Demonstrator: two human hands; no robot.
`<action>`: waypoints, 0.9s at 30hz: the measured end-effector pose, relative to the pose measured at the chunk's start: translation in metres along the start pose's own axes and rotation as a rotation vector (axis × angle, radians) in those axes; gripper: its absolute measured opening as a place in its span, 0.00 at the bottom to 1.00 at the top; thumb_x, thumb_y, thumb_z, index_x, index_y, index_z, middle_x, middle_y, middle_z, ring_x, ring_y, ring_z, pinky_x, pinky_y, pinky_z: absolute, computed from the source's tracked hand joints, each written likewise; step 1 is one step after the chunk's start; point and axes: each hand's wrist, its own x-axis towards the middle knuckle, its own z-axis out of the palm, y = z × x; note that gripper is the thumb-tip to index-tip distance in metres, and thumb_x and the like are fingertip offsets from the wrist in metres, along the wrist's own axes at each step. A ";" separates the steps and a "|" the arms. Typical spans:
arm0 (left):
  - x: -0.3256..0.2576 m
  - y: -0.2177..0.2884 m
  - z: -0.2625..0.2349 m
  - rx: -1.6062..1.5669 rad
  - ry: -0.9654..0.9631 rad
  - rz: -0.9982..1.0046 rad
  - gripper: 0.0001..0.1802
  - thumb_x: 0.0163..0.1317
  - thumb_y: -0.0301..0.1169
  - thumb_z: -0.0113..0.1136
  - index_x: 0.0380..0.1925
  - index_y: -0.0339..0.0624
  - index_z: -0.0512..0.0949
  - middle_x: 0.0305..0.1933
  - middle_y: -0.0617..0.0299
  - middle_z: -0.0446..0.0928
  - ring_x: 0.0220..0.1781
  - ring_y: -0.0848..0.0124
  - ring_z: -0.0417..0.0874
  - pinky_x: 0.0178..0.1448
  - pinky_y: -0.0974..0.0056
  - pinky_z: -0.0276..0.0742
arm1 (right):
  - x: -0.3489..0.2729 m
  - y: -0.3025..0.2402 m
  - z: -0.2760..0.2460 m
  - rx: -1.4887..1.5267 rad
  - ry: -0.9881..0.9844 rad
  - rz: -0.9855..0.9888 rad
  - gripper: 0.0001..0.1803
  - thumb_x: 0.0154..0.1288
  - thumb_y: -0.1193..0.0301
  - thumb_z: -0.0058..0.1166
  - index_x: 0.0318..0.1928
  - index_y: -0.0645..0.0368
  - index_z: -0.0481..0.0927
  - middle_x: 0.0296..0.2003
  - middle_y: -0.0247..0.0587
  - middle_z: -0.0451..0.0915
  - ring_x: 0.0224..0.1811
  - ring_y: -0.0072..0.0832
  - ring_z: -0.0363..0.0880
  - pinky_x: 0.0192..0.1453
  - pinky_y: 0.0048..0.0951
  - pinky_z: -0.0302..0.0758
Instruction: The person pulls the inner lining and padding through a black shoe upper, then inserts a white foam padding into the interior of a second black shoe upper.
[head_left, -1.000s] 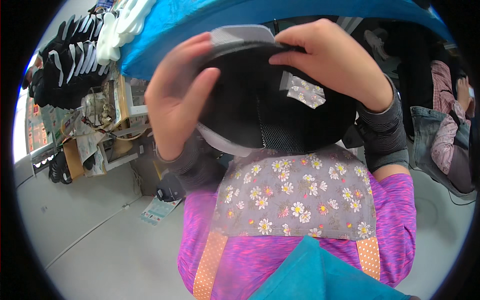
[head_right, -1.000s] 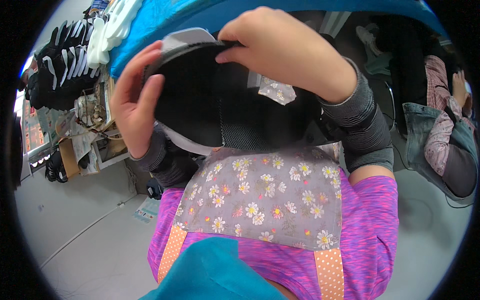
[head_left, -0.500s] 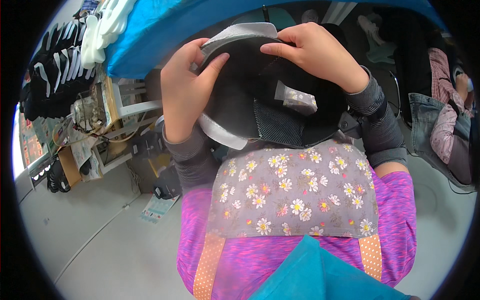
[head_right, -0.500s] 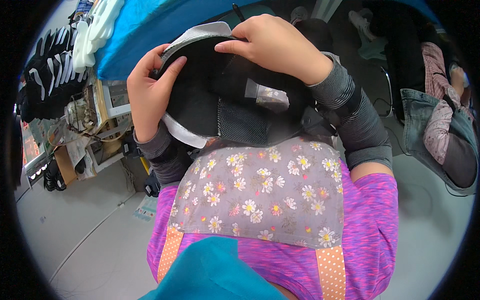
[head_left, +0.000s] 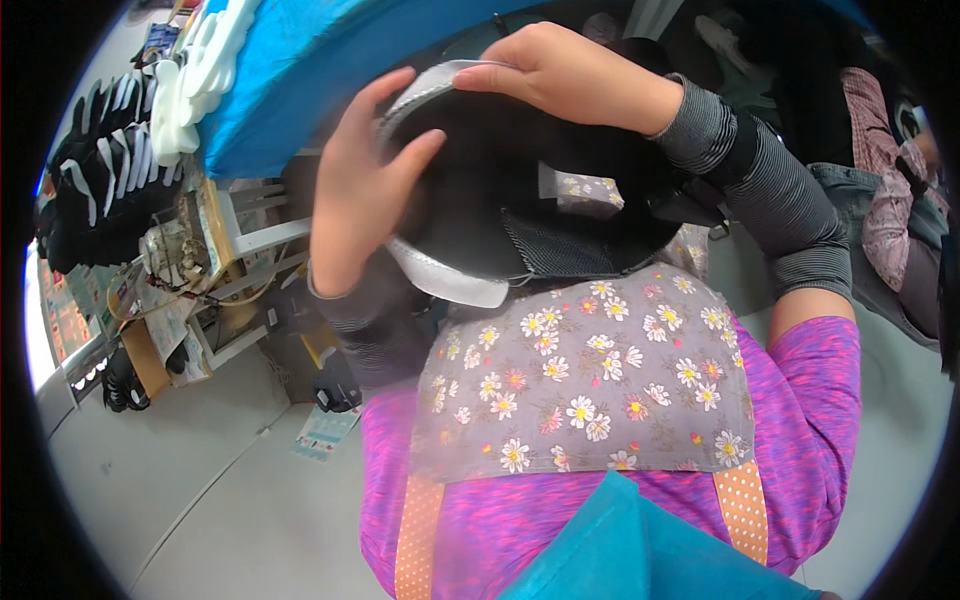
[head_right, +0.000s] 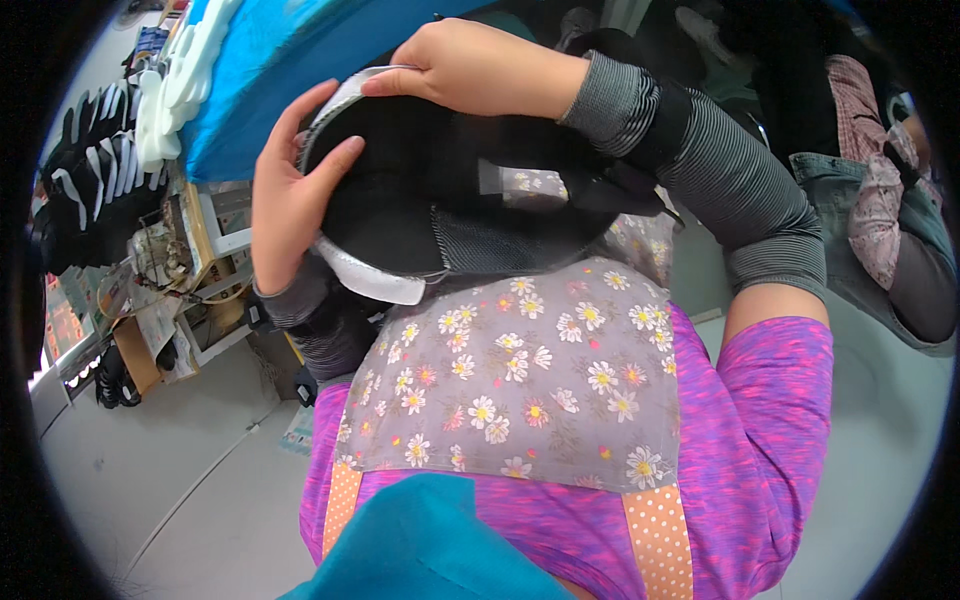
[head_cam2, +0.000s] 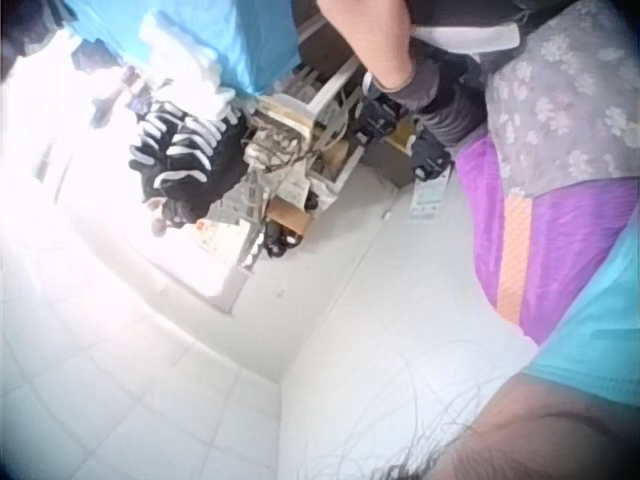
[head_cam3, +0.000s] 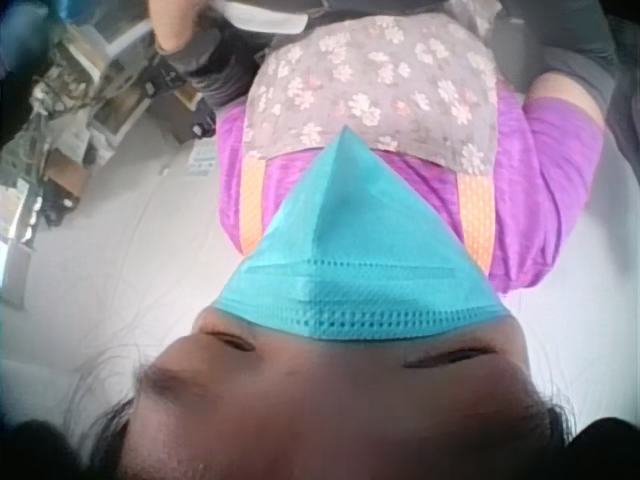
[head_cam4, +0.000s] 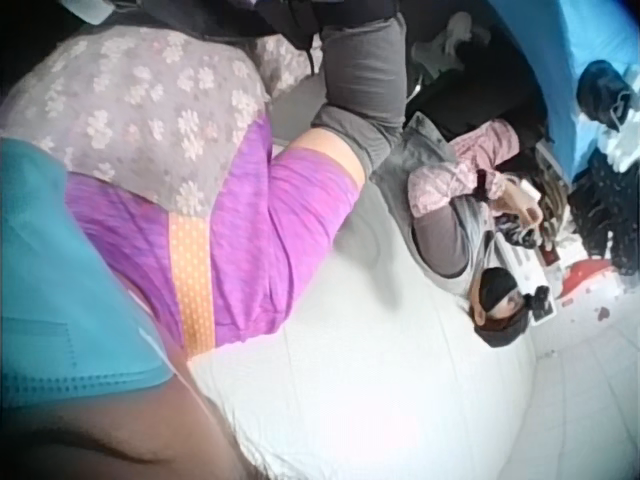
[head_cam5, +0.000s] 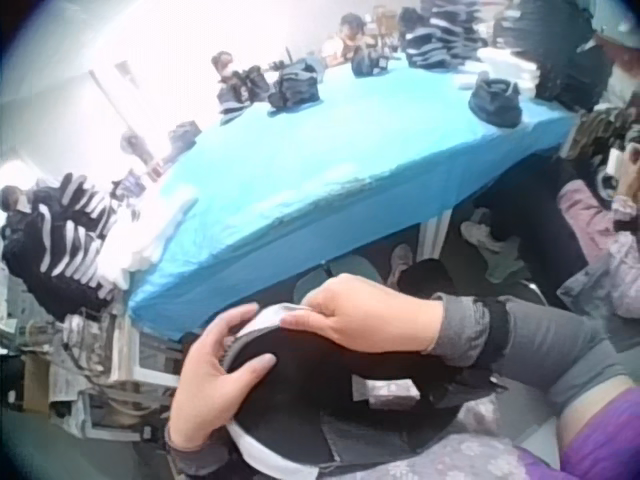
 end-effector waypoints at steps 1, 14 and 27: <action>0.001 0.002 -0.005 0.090 -0.058 -0.024 0.22 0.61 0.23 0.66 0.57 0.34 0.77 0.51 0.57 0.83 0.53 0.68 0.82 0.59 0.66 0.76 | -0.004 0.006 0.001 -0.003 -0.005 0.013 0.25 0.64 0.52 0.65 0.39 0.66 0.85 0.28 0.54 0.82 0.27 0.42 0.80 0.34 0.36 0.76; 0.003 -0.042 0.011 -1.132 0.117 -0.033 0.29 0.70 0.36 0.59 0.66 0.32 0.66 0.63 0.51 0.74 0.62 0.61 0.77 0.67 0.58 0.72 | -0.021 -0.015 -0.039 -0.046 0.397 -0.101 0.14 0.68 0.64 0.63 0.40 0.65 0.83 0.25 0.51 0.76 0.26 0.31 0.74 0.31 0.31 0.70; 0.014 -0.037 0.066 -0.969 0.276 -0.047 0.39 0.70 0.60 0.50 0.70 0.44 0.63 0.70 0.56 0.69 0.70 0.59 0.70 0.74 0.53 0.64 | -0.003 -0.026 0.038 0.465 0.675 -0.295 0.15 0.62 0.66 0.69 0.43 0.65 0.84 0.32 0.45 0.86 0.32 0.23 0.82 0.39 0.26 0.77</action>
